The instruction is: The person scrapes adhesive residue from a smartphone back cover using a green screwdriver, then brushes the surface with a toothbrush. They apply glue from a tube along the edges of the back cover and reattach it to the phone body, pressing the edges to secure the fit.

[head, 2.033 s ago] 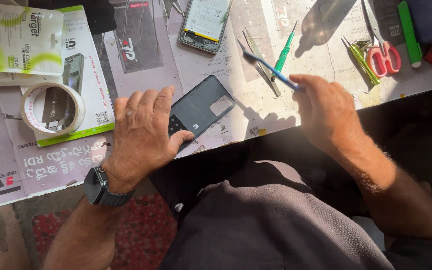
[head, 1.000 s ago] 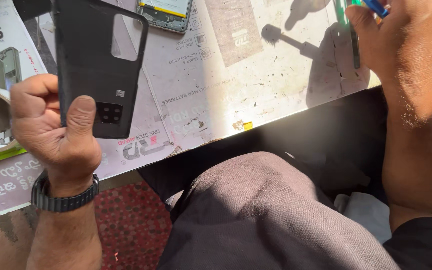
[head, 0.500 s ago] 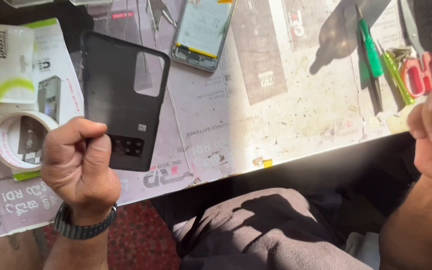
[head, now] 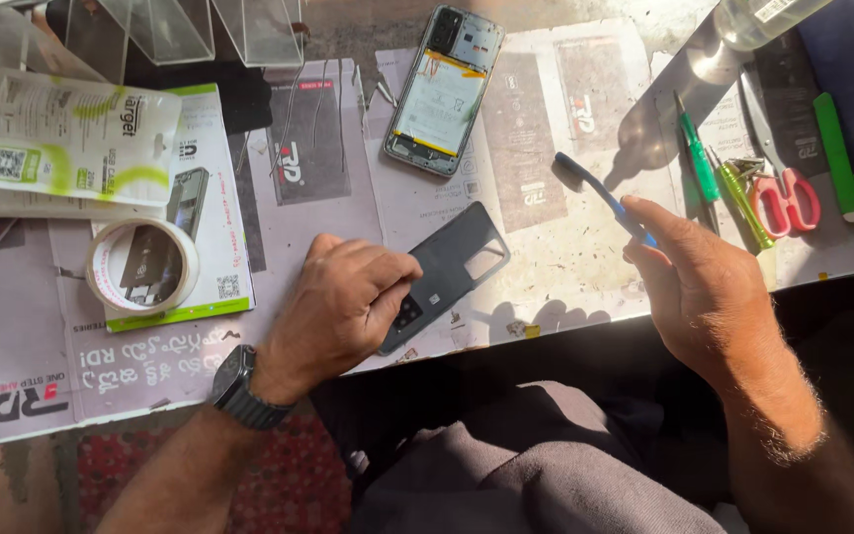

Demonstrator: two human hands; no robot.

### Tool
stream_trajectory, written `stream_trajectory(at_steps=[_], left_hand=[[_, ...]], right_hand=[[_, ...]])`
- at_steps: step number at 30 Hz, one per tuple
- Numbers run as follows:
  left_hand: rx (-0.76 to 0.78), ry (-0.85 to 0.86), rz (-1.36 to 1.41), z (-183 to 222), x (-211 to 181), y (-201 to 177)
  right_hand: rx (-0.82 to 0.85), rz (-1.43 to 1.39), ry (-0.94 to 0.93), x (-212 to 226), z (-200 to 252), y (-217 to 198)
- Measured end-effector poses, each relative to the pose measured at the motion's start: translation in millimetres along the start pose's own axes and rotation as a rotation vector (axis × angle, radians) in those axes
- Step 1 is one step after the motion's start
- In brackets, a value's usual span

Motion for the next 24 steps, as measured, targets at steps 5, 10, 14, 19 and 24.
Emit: stream_trajectory(at_steps=[5, 10, 14, 19, 24], left_hand=[[-0.067, 0.072, -0.286, 20.4, -0.3, -5.9], [-0.086, -0.051, -0.344, 48.0, 11.9, -18.0], [-0.124, -0.07, -0.357, 59.4, 15.3, -16.7], [-0.133, -0.08, -0.337, 58.3, 17.1, -18.2], [-0.124, -0.115, -0.329, 54.8, 16.0, -19.8]], right_hand=[[0.105, 0.118, -0.062, 13.0, 22.1, 16.2], [0.185, 0.23, -0.08, 44.0, 29.6, 35.0], [0.283, -0.005, -0.088, 83.1, 33.2, 78.7], [0.271, 0.238, 0.039, 77.4, 5.0, 90.4], [0.15, 0.205, -0.296, 121.9, 22.8, 95.7]])
Point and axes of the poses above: each hand's wrist, its own z-axis away from the middle knuckle, its own y-axis out of the palm, x = y × z, the point moved 10 cm from there along -z, towards the middle knuckle, and after that the axes turned 7 degrees about -x, right-handed, at the moved point
